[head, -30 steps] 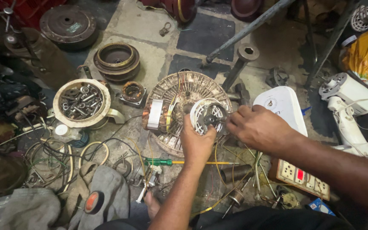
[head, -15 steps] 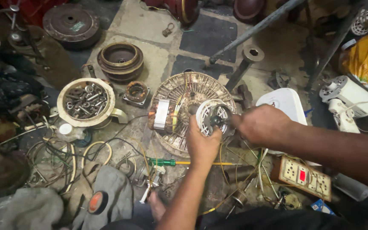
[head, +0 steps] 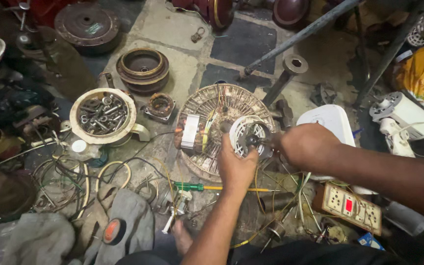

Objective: The person applies lubricant to the central bearing of a disassembled electric motor rotor, then uses a screwdriver to remove screws from a white plastic housing. The person removes the housing and continues to manipulate the rotor and stator components.

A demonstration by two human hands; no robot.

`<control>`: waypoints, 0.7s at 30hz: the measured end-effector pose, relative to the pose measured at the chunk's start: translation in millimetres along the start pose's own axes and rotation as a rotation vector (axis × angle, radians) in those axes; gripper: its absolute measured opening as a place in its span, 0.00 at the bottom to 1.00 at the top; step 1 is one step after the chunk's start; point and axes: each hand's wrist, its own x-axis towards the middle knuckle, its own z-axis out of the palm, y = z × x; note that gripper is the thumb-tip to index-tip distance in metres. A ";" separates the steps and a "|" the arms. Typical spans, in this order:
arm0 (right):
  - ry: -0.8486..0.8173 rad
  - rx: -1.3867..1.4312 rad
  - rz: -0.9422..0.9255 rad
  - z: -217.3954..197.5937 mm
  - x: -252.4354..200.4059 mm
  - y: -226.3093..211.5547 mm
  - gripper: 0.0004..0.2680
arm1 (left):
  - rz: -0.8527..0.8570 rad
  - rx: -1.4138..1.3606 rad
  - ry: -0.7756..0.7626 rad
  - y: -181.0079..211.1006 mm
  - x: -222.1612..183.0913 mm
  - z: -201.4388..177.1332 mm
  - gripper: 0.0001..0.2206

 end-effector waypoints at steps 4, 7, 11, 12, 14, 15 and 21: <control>-0.207 0.870 0.254 -7.2 15.8 -1.7 0.14 | 0.282 -0.093 0.124 -0.5 -1.0 -1.6 0.23; 0.090 0.443 -0.025 -0.8 7.5 4.0 0.10 | 0.400 -0.126 0.166 -2.4 -1.4 0.9 0.26; 0.370 -0.139 -0.310 20.5 3.8 7.7 0.10 | 0.332 -0.155 0.123 -11.4 3.2 4.8 0.23; 0.340 -0.090 -0.296 25.0 7.9 8.5 0.10 | 0.249 -0.159 0.081 -14.7 3.1 5.8 0.21; 0.132 0.276 -0.082 23.2 27.5 10.3 0.10 | 0.332 -0.176 0.110 -15.0 7.1 6.8 0.21; 0.021 0.456 0.027 20.0 35.2 11.3 0.12 | 0.372 -0.184 0.123 -14.2 6.6 7.0 0.21; -0.282 0.820 0.143 9.3 30.7 14.8 0.15 | 0.360 -0.085 0.154 -22.5 5.8 11.6 0.24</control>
